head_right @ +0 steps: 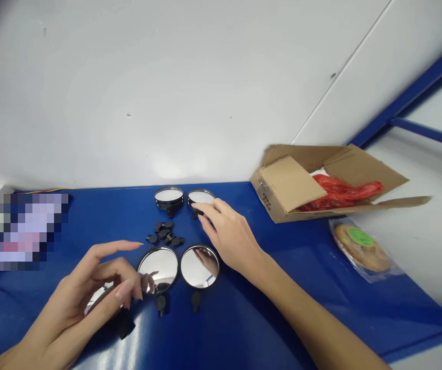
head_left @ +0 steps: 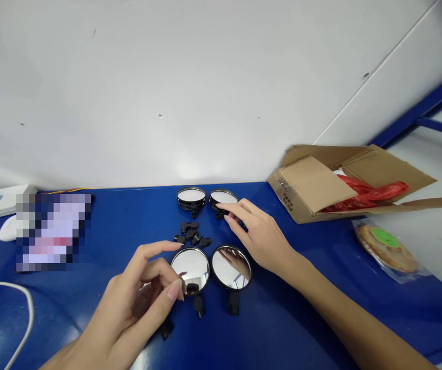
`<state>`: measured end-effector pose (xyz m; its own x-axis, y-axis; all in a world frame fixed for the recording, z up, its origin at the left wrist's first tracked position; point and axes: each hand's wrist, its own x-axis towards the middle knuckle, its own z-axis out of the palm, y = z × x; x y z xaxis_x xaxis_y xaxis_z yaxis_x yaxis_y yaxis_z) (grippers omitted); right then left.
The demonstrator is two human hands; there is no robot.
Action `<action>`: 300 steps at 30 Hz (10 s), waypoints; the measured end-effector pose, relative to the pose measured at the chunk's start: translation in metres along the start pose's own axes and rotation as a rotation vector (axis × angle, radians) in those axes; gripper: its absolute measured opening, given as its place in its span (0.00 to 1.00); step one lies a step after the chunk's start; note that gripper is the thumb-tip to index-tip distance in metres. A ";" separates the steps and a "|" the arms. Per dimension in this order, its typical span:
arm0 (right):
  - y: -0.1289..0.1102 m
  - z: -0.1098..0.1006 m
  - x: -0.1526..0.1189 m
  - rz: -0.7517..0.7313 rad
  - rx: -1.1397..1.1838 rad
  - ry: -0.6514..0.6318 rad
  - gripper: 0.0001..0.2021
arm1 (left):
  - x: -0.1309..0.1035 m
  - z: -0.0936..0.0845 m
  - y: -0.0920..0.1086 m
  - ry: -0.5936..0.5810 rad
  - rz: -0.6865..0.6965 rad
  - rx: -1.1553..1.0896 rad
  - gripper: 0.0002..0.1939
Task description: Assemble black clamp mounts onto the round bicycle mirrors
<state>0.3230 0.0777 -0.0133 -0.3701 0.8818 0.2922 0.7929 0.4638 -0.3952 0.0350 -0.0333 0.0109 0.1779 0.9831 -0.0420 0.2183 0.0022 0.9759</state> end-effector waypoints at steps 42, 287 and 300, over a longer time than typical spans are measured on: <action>-0.037 -0.010 -0.017 -0.380 0.308 -0.108 0.17 | 0.035 -0.020 -0.004 0.080 -0.353 -0.560 0.19; -0.026 -0.005 -0.008 -0.141 0.349 0.351 0.07 | 0.025 -0.031 -0.025 0.203 0.122 0.481 0.17; -0.054 -0.007 -0.026 -0.555 0.331 0.098 0.11 | 0.027 -0.010 0.009 0.063 -0.297 -0.300 0.23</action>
<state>0.2934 0.0293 0.0069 -0.6230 0.4992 0.6022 0.2997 0.8635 -0.4057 0.0323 -0.0053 0.0207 0.0880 0.9411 -0.3266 -0.0394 0.3309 0.9428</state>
